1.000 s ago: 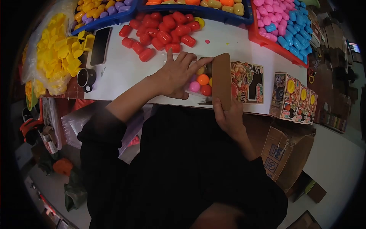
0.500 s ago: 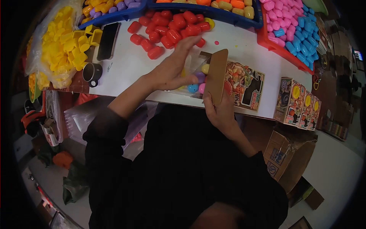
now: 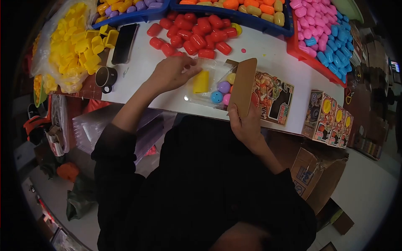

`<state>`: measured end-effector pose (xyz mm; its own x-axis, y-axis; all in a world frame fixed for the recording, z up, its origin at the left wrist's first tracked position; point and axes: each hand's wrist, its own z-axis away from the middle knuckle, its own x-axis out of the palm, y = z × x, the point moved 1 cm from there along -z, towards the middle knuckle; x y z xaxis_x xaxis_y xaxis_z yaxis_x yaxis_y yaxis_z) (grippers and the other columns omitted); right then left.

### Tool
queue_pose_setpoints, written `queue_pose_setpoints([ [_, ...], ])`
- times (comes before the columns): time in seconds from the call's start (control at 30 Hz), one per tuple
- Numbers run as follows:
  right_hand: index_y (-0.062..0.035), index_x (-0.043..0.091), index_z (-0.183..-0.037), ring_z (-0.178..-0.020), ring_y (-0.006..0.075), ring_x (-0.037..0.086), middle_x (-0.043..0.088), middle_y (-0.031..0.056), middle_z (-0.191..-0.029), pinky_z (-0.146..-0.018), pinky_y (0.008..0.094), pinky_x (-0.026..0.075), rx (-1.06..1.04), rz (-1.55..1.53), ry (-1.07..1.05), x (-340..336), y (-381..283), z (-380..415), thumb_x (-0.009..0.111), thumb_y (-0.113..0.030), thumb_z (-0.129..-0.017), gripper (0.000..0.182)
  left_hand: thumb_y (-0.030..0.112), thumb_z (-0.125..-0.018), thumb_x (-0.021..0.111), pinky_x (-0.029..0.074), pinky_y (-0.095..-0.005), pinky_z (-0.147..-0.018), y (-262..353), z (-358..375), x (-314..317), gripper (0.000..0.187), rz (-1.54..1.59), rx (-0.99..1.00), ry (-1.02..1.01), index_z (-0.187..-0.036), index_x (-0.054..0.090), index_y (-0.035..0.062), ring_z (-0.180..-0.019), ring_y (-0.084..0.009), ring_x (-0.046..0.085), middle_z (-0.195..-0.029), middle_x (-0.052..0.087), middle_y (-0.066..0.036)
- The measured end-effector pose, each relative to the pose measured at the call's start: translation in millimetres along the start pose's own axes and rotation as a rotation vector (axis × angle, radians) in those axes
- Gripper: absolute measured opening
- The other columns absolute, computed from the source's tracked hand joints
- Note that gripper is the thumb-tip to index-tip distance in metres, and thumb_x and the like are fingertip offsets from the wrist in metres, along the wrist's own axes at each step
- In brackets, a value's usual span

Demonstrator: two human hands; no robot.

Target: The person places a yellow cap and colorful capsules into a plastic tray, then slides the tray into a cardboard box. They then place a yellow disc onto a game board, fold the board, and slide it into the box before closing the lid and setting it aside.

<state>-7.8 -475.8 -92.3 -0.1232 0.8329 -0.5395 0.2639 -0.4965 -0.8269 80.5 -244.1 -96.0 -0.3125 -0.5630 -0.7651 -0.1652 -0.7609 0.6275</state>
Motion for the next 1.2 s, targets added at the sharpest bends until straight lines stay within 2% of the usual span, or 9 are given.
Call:
queue_pose_setpoints([
  [0.07,0.0016,0.052,-0.093,-0.066,0.0338,0.059,0.054,0.018,-0.081,-0.056,0.0409,0.048,0.001,0.007,0.001,0.9,-0.6,-0.6,0.053,-0.003,-0.079,0.015,0.041,-0.082,0.061,0.049,-0.0353,-0.07,14.6,-5.1,5.2,0.036,-0.126,-0.2,-0.098,-0.097,0.066,0.0083,-0.079,-0.0236,0.064,-0.086,0.066,-0.01],
  [0.17,0.0018,0.052,-0.093,-0.066,0.0342,0.059,0.055,0.0181,-0.082,-0.056,0.0411,0.048,0.004,0.024,0.002,1.0,0.1,-1.2,0.053,-0.003,-0.079,0.015,0.037,-0.083,0.063,0.048,-0.0323,-0.064,24.5,-7.2,11.4,0.033,-0.141,-0.286,-0.095,-0.094,0.065,0.0054,-0.074,-0.0223,0.062,-0.081,0.064,-0.011],
  [0.4,0.0028,0.052,-0.095,-0.065,0.0344,0.059,0.055,0.0181,-0.081,-0.056,0.0409,0.048,-0.025,0.026,0.02,2.6,2.6,-2.8,0.053,-0.002,-0.078,0.017,0.045,-0.079,0.063,0.049,-0.0338,-0.062,6.2,-5.7,27.7,0.039,0.224,-0.26,0.038,-0.088,0.066,0.0073,-0.071,-0.0208,0.064,-0.074,0.066,-0.008],
  [0.5,0.0029,0.052,-0.095,-0.065,0.0344,0.059,0.055,0.0182,-0.082,-0.056,0.0406,0.048,-0.048,0.033,0.025,2.5,2.7,-3.2,0.053,-0.002,-0.078,0.018,0.038,-0.079,0.066,0.048,-0.0312,-0.062,4.5,-10.1,32.7,0.035,0.201,-0.315,0.042,-0.086,0.065,0.0036,-0.069,-0.0175,0.063,-0.07,0.064,-0.008],
  [0.67,0.0027,0.052,-0.096,-0.065,0.0344,0.059,0.054,0.0184,-0.083,-0.056,0.0403,0.048,-0.045,0.004,0.05,2.3,2.9,-1.9,0.053,-0.002,-0.078,0.019,0.012,-0.078,0.068,0.046,-0.024,-0.069,13.5,-2.6,18.3,0.012,0.729,-0.323,-0.024,-0.081,0.062,0.0014,-0.072,-0.0108,0.056,-0.081,0.062,-0.005],
  [0.87,0.0021,0.051,-0.095,-0.066,0.0345,0.059,0.054,0.0187,-0.083,-0.056,0.0403,0.049,-0.061,-0.004,0.055,2.4,2.5,-2.5,0.053,-0.002,-0.077,0.018,0.012,-0.08,0.067,0.044,-0.0254,-0.079,1.6,12.7,-3.7,0.014,0.598,-0.263,-0.369,-0.089,0.065,0.0011,-0.085,-0.0125,0.056,-0.086,0.058,-0.003],
  [0.97,0.0017,0.05,-0.095,-0.065,0.0345,0.059,0.054,0.0184,-0.084,-0.055,0.0403,0.049,-0.074,-0.001,0.076,2.2,1.3,-2.6,0.053,-0.002,-0.077,0.018,0.017,-0.081,0.067,0.043,-0.0271,-0.082,-3.8,11.3,-3.4,0.016,0.443,-0.101,-0.372,-0.089,0.066,0.0026,-0.09,-0.014,0.054,-0.091,0.056,-0.003],
  [1.1,0.0012,0.051,-0.095,-0.064,0.0344,0.059,0.054,0.0179,-0.083,-0.054,0.0401,0.049,-0.055,-0.02,0.074,3.3,2.6,-2.3,0.053,-0.002,-0.077,0.018,0.021,-0.08,0.068,0.042,-0.029,-0.083,3.7,-2.3,-9.1,0.019,0.406,-0.12,-0.349,-0.087,0.067,0.0034,-0.092,-0.0151,0.053,-0.096,0.055,-0.004],
  [1.2,0.0011,0.051,-0.094,-0.064,0.0344,0.059,0.054,0.0178,-0.082,-0.054,0.0401,0.049,-0.069,-0.021,0.077,3.8,3.0,-3.0,0.053,-0.002,-0.077,0.017,0.02,-0.079,0.069,0.041,-0.0285,-0.084,8.1,-7.2,-12.5,0.017,0.211,-0.027,-0.489,-0.085,0.068,0.0032,-0.093,-0.0152,0.053,-0.097,0.054,-0.005],
])
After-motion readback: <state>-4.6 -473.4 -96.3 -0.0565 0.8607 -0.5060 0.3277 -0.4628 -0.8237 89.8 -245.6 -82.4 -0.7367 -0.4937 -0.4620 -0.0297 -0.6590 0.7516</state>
